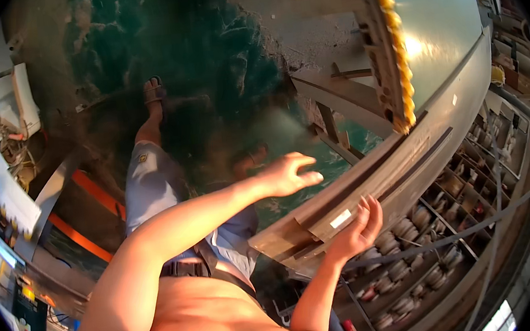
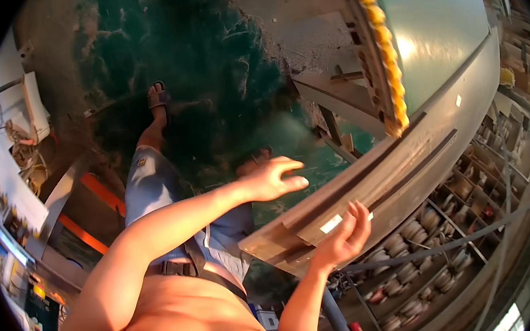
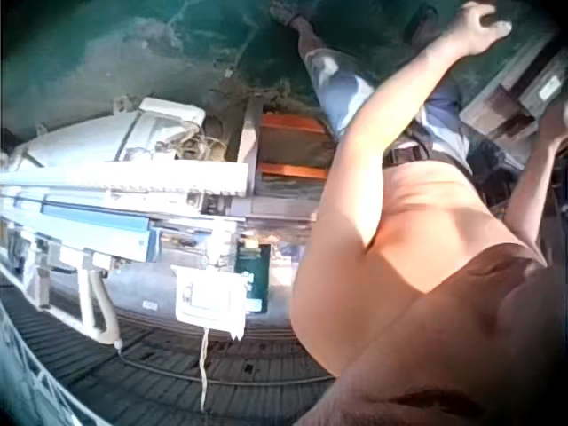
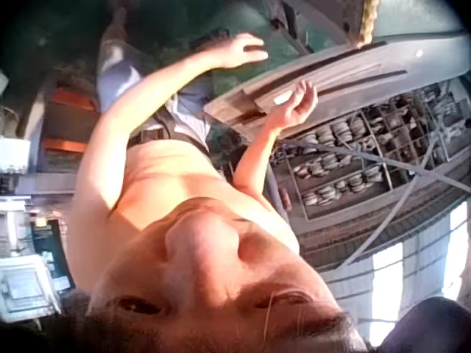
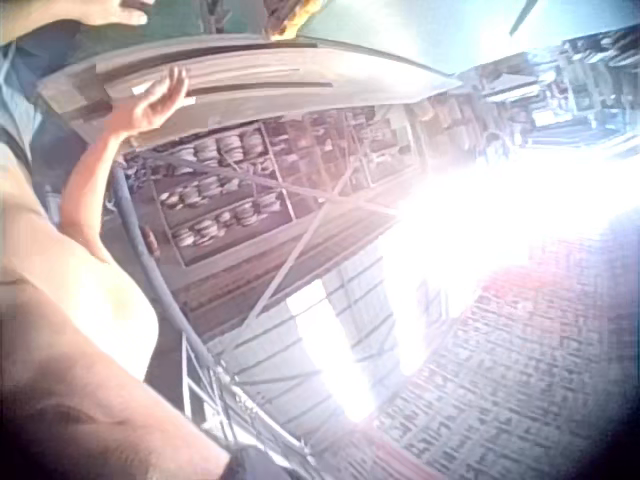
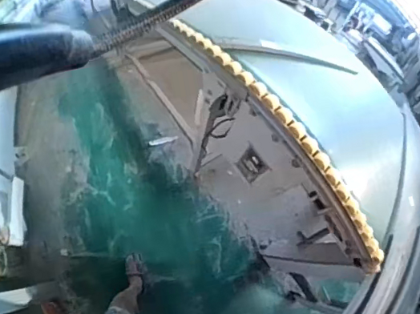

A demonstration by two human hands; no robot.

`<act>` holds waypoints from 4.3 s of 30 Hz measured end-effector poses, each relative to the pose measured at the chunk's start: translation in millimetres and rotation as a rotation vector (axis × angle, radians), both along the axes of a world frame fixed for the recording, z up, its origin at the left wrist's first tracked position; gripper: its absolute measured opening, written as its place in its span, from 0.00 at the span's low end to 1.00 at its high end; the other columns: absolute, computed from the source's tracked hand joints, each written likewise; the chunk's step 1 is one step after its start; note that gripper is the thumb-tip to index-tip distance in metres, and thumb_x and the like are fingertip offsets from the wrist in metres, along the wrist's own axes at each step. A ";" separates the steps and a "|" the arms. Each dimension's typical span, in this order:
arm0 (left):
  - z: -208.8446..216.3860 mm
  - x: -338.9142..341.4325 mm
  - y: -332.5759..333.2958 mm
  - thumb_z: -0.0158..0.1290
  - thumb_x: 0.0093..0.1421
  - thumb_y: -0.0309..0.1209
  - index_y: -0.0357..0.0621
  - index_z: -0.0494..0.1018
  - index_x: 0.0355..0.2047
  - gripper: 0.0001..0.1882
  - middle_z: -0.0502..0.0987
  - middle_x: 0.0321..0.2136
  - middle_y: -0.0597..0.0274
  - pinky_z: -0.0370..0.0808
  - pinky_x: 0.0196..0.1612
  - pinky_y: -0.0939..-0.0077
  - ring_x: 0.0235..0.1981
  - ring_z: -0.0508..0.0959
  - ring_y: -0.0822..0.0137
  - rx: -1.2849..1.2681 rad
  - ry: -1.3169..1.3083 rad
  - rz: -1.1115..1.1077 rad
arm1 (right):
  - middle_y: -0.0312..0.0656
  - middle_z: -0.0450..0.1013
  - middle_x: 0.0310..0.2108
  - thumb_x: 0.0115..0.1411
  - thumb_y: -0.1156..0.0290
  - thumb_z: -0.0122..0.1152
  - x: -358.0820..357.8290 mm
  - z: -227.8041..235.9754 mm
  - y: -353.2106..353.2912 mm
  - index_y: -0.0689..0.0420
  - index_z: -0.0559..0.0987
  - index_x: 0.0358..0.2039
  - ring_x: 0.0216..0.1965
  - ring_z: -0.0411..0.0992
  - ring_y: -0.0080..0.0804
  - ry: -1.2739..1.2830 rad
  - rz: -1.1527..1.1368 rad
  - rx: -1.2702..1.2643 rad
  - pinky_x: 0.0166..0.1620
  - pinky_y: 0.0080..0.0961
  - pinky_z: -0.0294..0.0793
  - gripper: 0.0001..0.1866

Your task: The person places long wooden planks one at a time into an edge-banding machine, luego picks up larger wooden panels and moves them between the machine and a stacking area.

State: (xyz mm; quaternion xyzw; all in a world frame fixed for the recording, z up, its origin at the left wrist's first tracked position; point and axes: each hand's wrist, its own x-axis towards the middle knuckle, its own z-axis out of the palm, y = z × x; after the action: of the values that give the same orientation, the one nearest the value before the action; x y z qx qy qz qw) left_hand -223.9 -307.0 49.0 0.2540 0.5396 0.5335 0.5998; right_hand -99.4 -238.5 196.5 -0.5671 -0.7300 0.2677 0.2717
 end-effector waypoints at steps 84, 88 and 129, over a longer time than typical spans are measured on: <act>68.8 215.3 120.0 0.57 0.56 0.38 0.35 0.71 0.49 0.24 0.75 0.47 0.46 0.67 0.55 0.57 0.52 0.72 0.48 -0.735 1.652 0.725 | 0.47 0.74 0.22 0.57 0.69 0.51 913.3 -229.0 228.3 0.60 0.77 0.25 0.25 0.75 0.38 -0.433 0.025 -0.912 0.28 0.36 0.74 0.10; 101.7 230.5 224.1 0.56 0.57 0.37 0.42 0.75 0.45 0.18 0.76 0.45 0.52 0.66 0.55 0.59 0.50 0.73 0.53 -0.560 1.749 0.662 | 0.47 0.73 0.22 0.57 0.70 0.51 861.2 -211.2 446.0 0.60 0.76 0.25 0.26 0.74 0.38 -0.373 0.069 -0.679 0.29 0.36 0.74 0.09; -16.5 230.2 872.1 0.39 0.67 0.55 0.53 0.54 0.67 0.34 0.48 0.68 0.49 0.49 0.65 0.42 0.69 0.49 0.51 -1.459 1.367 1.165 | 0.47 0.79 0.32 0.58 0.71 0.53 364.7 -183.8 1391.1 0.64 0.79 0.42 0.33 0.78 0.36 0.057 0.301 -0.585 0.40 0.28 0.75 0.14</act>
State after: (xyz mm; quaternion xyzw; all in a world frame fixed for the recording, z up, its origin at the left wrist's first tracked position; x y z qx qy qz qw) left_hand 6.3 565.2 32.5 -0.2043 0.9664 0.0423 -0.1502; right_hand 265.3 1152.6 12.8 -0.4990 -0.6902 0.5187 0.0749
